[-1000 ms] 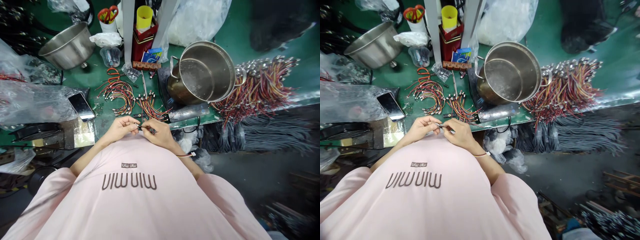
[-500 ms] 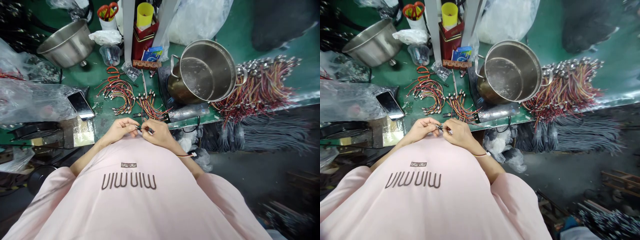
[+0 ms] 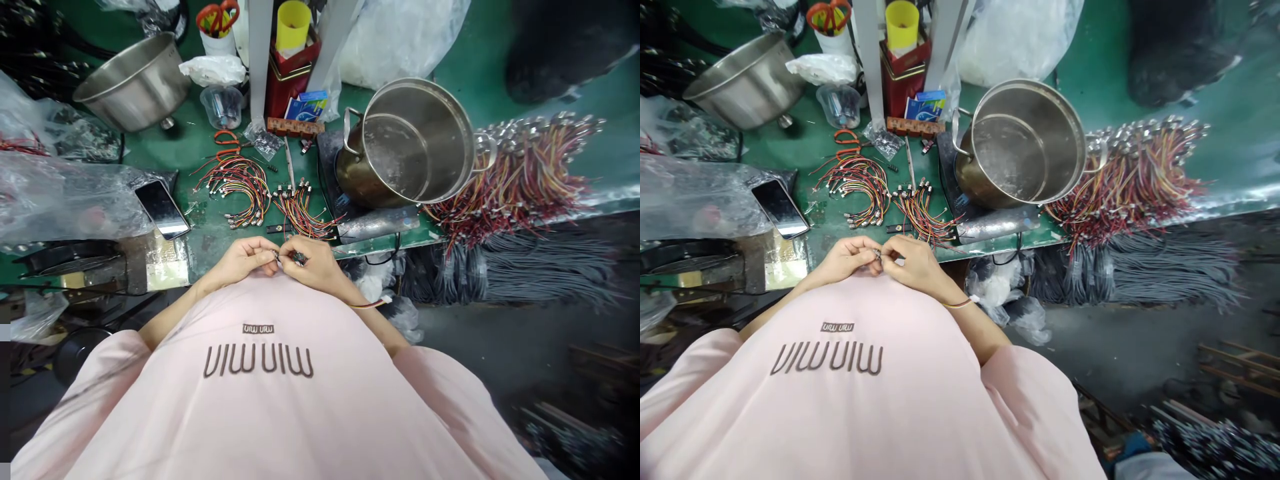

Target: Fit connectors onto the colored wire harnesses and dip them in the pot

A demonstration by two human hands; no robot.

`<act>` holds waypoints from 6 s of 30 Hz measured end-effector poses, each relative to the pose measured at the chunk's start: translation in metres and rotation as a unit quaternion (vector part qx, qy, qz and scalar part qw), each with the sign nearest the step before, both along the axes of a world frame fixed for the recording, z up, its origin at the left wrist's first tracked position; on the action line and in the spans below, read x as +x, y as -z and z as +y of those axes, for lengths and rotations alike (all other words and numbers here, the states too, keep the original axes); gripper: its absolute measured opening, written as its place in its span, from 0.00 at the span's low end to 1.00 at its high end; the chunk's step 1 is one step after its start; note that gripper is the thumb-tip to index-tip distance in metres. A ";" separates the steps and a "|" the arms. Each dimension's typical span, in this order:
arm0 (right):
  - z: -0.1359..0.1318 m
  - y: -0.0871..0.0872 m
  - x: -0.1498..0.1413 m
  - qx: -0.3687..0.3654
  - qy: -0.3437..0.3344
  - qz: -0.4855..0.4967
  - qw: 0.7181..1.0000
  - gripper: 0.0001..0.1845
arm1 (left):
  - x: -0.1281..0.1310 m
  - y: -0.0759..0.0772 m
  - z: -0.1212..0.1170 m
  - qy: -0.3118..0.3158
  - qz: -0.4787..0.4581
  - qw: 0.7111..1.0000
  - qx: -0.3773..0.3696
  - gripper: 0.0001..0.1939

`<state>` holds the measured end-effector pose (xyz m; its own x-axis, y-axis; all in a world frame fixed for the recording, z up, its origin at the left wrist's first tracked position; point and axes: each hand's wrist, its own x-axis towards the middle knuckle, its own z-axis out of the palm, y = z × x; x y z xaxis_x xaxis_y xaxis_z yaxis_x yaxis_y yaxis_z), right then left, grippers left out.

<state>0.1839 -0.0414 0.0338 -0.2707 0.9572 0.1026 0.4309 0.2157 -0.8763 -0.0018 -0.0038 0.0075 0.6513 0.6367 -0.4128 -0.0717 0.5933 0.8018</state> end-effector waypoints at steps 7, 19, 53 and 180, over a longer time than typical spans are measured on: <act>0.002 -0.001 0.008 -0.193 -0.061 0.162 0.966 0.14 | -0.006 -0.001 0.011 -0.089 -0.016 0.996 -0.023 0.22; 0.000 -0.017 0.012 -0.127 -0.054 0.033 0.990 0.09 | -0.002 0.001 0.012 -0.094 -0.011 0.995 0.027 0.20; 0.003 -0.025 0.008 0.029 -0.019 -0.095 0.995 0.07 | 0.001 0.005 0.014 -0.087 -0.066 0.994 -0.017 0.21; 0.009 -0.012 0.007 -0.190 -0.076 0.042 0.978 0.02 | -0.014 0.009 -0.002 -0.121 -0.034 0.992 -0.020 0.19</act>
<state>0.1908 -0.0327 0.0460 -0.4192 0.8793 -0.2259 0.3430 -0.0769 -0.9362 -0.0154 -0.0063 -0.0010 0.5086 0.7620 -0.4009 -0.2700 0.5833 0.7661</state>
